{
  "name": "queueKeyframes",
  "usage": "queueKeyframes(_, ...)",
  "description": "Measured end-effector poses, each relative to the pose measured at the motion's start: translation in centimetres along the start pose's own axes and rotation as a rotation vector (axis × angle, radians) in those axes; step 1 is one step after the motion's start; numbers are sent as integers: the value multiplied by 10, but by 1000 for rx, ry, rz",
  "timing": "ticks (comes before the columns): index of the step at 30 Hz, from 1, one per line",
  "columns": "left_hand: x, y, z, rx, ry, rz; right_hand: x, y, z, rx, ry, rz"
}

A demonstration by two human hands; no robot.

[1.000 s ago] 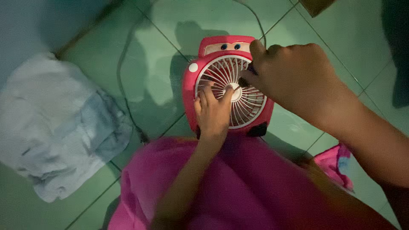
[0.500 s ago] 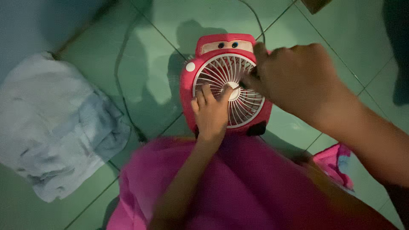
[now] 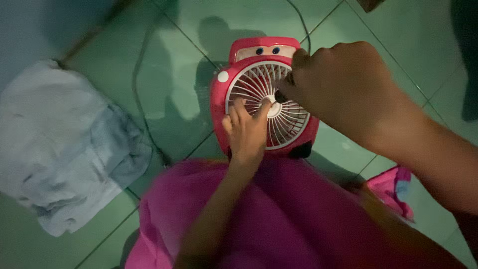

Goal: The person reassembles a pink car-shaped electric fan by hand, using a screwdriver to secure the fan blade and then attaching the front grille and center cap.

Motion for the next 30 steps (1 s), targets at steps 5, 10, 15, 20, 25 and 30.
queueKeyframes(5,-8,1,-7,27,117,73,6,-2,6,177,55,46)
queueKeyframes(10,-2,-4,-16,-27,185,182,-3,5,-4,448,359,-8)
queueKeyframes(15,12,-29,-29,-524,230,320,-3,10,1,381,-36,10)
queueKeyframes(20,22,-43,-23,-729,245,356,-4,3,-5,293,-298,28)
queueKeyframes(25,29,-45,-17,-722,239,378,2,2,-9,249,-298,82)
queueKeyframes(30,31,-44,-12,-758,253,350,-3,7,3,403,-307,104)
Point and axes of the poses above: each hand's wrist, its own x-axis towards the middle knuckle, its own z-axis out of the palm, y = z × x, the point moved 5 cm from there along x, towards the middle knuckle, and after that the axes turned 3 degrees about -x, right-handed, at the moved point
